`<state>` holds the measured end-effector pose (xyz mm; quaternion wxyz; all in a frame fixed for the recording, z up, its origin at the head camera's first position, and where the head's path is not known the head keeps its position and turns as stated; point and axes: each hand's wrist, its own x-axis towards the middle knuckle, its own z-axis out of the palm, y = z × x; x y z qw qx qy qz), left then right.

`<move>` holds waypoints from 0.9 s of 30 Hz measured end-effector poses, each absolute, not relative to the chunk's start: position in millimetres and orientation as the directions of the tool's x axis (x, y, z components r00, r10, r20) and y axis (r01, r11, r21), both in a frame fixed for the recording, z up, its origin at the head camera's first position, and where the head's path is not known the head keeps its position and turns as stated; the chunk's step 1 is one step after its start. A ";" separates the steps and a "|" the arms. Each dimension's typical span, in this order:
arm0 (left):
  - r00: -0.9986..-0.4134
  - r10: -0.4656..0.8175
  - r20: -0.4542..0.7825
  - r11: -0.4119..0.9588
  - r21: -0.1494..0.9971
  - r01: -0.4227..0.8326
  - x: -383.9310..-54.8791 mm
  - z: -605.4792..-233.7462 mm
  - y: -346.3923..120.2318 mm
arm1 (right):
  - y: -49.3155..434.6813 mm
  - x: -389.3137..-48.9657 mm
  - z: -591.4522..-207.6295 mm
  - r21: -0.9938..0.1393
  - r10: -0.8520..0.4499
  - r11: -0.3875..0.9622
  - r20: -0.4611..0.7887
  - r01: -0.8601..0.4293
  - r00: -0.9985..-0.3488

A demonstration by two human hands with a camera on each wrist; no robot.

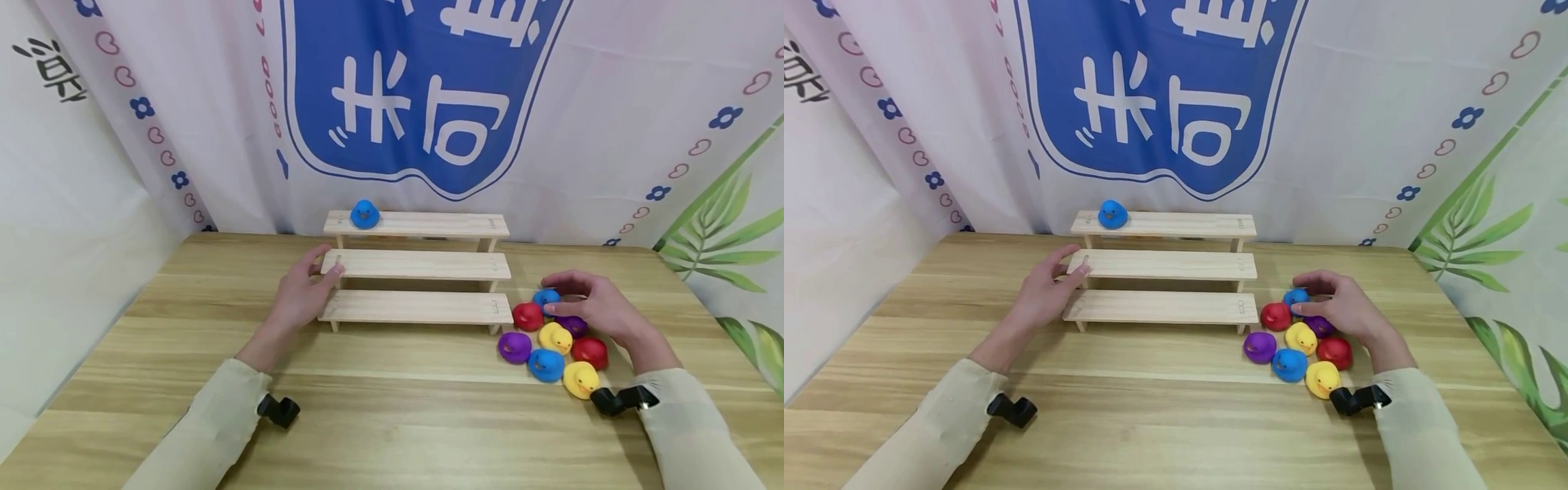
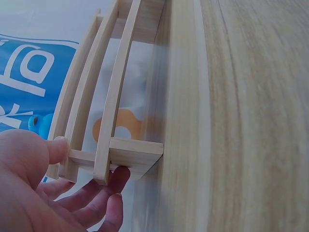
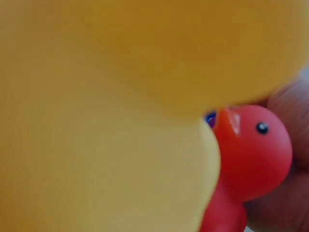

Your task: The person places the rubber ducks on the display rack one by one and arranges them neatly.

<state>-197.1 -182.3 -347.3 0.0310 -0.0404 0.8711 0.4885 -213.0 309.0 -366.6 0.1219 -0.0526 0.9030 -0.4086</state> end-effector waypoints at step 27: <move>-0.995 -0.046 -0.087 0.513 0.852 -0.099 -197.6 -346.9 -182.2 | 304.6 -213.3 -371.2 -0.719 -0.165 0.695 -0.187 0.020 -0.968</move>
